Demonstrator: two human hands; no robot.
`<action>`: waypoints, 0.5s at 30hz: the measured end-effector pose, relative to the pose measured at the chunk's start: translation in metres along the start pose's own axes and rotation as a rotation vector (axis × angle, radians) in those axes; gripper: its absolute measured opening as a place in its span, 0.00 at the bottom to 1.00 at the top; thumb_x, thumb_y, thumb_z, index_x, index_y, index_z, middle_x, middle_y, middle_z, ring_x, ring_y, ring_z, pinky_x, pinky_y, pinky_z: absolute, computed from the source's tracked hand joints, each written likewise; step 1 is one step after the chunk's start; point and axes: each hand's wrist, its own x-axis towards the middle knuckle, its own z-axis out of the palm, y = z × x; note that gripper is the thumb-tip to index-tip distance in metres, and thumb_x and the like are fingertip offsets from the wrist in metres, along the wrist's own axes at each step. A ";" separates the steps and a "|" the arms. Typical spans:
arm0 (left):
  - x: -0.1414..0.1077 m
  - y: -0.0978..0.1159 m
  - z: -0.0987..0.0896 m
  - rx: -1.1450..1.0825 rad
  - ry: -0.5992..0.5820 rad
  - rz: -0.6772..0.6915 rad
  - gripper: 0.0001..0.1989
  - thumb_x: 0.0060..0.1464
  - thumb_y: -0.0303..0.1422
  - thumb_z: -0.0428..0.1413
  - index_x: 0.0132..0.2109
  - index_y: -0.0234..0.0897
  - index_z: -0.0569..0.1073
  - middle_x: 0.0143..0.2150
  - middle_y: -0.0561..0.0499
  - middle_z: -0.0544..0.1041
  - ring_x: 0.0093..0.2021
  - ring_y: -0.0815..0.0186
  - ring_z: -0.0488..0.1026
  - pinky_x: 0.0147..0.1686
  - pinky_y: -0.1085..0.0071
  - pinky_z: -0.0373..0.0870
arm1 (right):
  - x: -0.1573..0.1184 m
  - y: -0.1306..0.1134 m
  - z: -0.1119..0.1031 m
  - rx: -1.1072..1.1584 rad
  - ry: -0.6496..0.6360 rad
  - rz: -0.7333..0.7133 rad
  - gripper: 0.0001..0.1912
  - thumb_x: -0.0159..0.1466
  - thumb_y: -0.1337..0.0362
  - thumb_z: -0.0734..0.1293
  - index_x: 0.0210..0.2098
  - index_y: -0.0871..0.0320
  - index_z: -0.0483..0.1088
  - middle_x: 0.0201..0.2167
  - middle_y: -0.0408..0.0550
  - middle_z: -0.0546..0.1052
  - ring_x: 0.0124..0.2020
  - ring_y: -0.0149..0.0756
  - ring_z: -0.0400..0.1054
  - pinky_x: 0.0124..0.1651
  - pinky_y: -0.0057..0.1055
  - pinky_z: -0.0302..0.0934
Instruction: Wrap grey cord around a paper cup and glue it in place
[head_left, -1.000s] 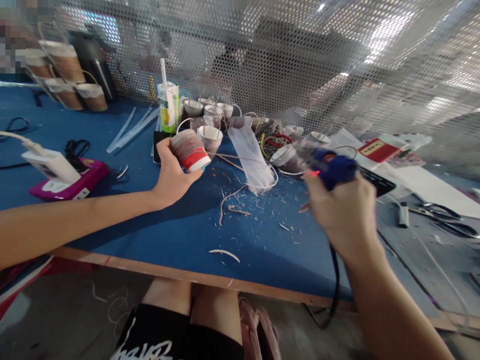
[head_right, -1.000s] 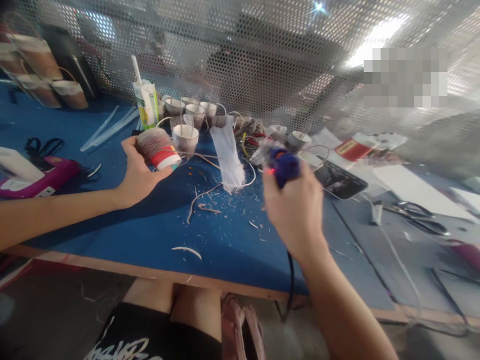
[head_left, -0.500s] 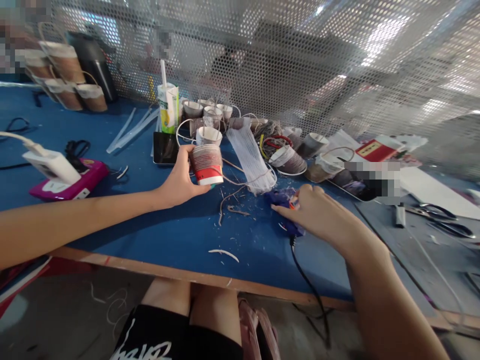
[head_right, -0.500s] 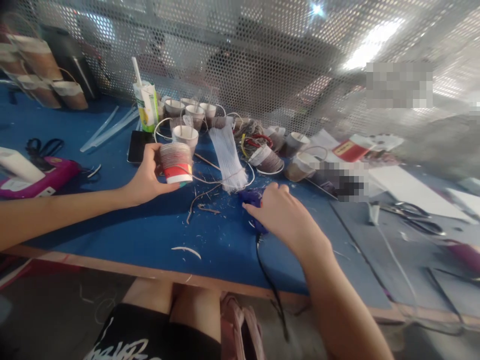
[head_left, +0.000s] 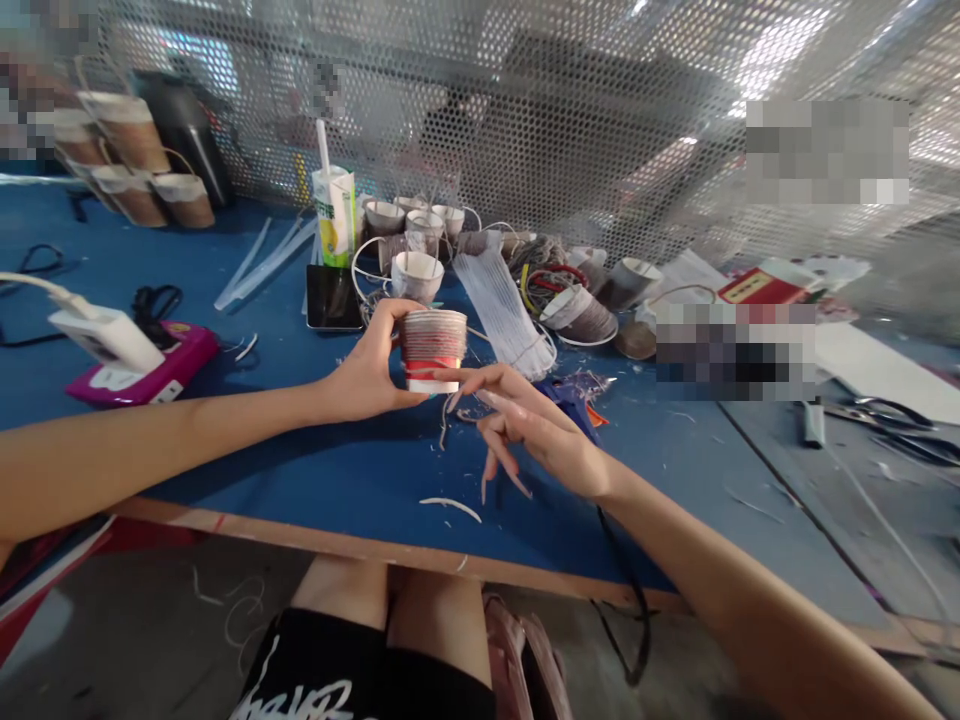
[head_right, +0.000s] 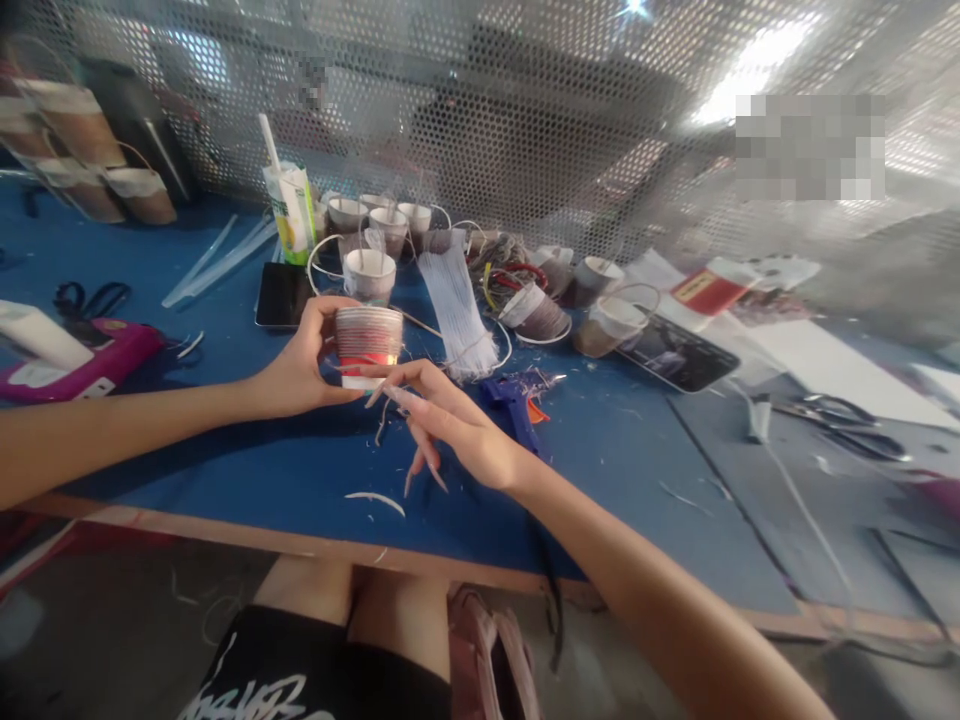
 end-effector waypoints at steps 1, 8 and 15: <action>0.000 0.000 0.000 -0.008 -0.004 0.004 0.38 0.37 0.29 0.68 0.54 0.41 0.57 0.53 0.44 0.64 0.53 0.58 0.70 0.52 0.58 0.74 | 0.001 0.000 -0.001 0.016 0.028 0.000 0.17 0.63 0.48 0.63 0.43 0.54 0.64 0.55 0.53 0.73 0.13 0.18 0.56 0.21 0.30 0.69; 0.001 0.002 0.001 -0.033 0.003 0.023 0.37 0.40 0.33 0.69 0.54 0.42 0.57 0.54 0.43 0.65 0.55 0.56 0.71 0.55 0.56 0.73 | 0.005 0.002 -0.015 0.050 0.414 -0.016 0.17 0.63 0.50 0.56 0.32 0.57 0.62 0.46 0.55 0.79 0.09 0.17 0.46 0.13 0.26 0.59; 0.000 -0.006 0.002 0.009 0.009 0.019 0.38 0.38 0.32 0.68 0.55 0.41 0.58 0.53 0.44 0.66 0.54 0.57 0.71 0.55 0.56 0.72 | 0.004 -0.001 -0.006 0.091 0.277 -0.070 0.15 0.62 0.50 0.56 0.37 0.55 0.61 0.51 0.53 0.76 0.11 0.20 0.53 0.14 0.28 0.61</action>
